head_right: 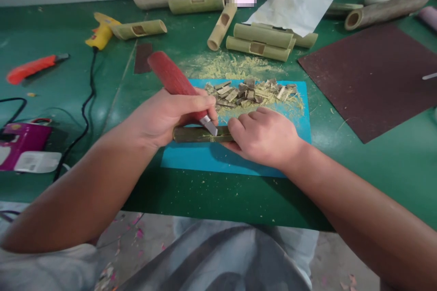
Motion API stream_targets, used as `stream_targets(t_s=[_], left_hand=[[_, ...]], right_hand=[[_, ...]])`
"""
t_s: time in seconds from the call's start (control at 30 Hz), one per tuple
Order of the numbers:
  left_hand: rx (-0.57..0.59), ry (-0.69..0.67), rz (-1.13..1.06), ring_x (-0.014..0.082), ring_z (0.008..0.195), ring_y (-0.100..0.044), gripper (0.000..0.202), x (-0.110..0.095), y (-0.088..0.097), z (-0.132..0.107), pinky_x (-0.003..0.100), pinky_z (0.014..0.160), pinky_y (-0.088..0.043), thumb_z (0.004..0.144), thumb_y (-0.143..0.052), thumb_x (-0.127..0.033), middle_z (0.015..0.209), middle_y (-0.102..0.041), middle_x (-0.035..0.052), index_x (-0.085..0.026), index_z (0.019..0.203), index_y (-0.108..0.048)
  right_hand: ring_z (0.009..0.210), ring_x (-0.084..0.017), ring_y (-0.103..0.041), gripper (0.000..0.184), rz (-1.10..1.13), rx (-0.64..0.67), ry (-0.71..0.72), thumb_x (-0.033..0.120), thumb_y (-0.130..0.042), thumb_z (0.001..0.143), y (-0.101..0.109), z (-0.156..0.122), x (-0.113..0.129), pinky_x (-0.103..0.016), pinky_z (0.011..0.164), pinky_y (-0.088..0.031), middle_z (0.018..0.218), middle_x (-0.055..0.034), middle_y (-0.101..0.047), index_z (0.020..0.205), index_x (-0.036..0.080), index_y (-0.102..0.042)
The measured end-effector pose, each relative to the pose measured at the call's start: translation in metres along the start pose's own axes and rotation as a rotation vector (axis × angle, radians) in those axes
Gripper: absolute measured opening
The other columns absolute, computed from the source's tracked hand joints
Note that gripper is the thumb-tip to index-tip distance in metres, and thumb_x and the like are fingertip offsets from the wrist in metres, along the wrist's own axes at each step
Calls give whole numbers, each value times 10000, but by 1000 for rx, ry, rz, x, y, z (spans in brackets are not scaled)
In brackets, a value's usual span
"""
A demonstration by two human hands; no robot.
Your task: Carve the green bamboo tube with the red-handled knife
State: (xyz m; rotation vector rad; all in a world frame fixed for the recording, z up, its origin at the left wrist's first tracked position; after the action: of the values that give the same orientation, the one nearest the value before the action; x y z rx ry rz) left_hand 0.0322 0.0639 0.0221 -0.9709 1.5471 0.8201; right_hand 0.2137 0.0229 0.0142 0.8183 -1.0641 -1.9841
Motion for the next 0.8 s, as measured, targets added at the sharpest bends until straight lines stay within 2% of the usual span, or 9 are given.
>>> stream_targets(t_s=[0.2, 0.33, 0.43, 0.5, 0.57, 0.67, 0.73, 0.77, 0.8], left_hand=[[-62, 145, -66, 140, 572, -668, 360, -3, -3, -4, 261, 595, -588, 748, -906, -466, 593, -687, 21, -164, 629, -750], [-40, 123, -76, 145, 565, -665, 331, -3, -4, -4, 271, 588, -584, 749, -895, -441, 598, -692, 21, -171, 618, -755], [-48, 74, -51, 150, 559, -662, 364, -1, -6, -3, 285, 589, -585, 782, -880, -476, 594, -691, 20, -175, 620, -755], [-140, -28, -6, 145, 576, -661, 400, -1, -6, -4, 289, 611, -588, 816, -869, -506, 606, -694, 13, -177, 626, -746], [-254, -225, 65, 138, 615, -669, 408, -4, -6, -7, 286, 632, -581, 839, -873, -503, 641, -709, 8, -181, 631, -733], [-410, -678, 116, 118, 626, -672, 371, -12, -4, -15, 273, 609, -548, 908, -848, -423, 662, -715, -11, -200, 639, -722], [-562, -945, 60, 102, 622, -676, 370, -14, 1, -23, 263, 607, -548, 987, -773, -359, 664, -705, -29, -214, 652, -715], [-587, -1023, 82, 103, 601, -670, 377, -14, 1, -26, 265, 594, -549, 991, -769, -386, 644, -696, -35, -223, 655, -716], [-593, -937, 160, 123, 650, -692, 367, -12, 1, -23, 288, 638, -571, 988, -773, -425, 685, -717, -23, -228, 681, -728]], right_hand=[[572, -160, -535, 508, 5, 43, 12, 465, -428, 1138, -3, -1, 0, -325, 612, -353, 633, -26, -653, 814, 185, -701], [559, -155, -524, 489, 1, -13, 40, 444, -458, 1132, 0, -1, 1, -328, 604, -364, 624, -26, -646, 797, 181, -697], [565, -160, -531, 527, 13, 44, 3, 478, -427, 1135, -2, -1, -2, -337, 611, -353, 634, -36, -663, 796, 184, -703], [567, -166, -537, 565, 42, 117, -47, 522, -402, 1129, -5, 0, -7, -344, 610, -329, 653, -49, -683, 793, 184, -704], [561, -170, -529, 591, 85, 207, -102, 571, -394, 1112, -8, 2, -12, -346, 599, -290, 653, -58, -681, 799, 180, -708], [550, -170, -495, 596, 135, 329, -184, 621, -416, 1083, -11, 4, -15, -341, 589, -231, 622, -54, -647, 818, 180, -716], [554, -168, -485, 578, 150, 350, -213, 623, -441, 1073, -10, 6, -14, -339, 590, -219, 621, -52, -640, 821, 182, -717], [560, -168, -487, 564, 156, 343, -219, 617, -455, 1069, -9, 7, -12, -338, 593, -222, 626, -51, -640, 820, 184, -716], [569, -169, -491, 546, 158, 333, -231, 611, -474, 1063, -8, 8, -10, -339, 595, -225, 632, -51, -638, 820, 186, -715]])
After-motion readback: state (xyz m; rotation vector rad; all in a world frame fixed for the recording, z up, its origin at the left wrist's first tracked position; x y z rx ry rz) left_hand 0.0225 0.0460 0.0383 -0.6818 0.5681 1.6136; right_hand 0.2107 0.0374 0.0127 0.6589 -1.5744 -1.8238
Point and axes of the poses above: each hand's wrist, its own z-axis towards the middle knuckle, its own y-axis out of the back of the hand, x = y × z, the point moved 4 cm from there along z, towards the middle knuckle
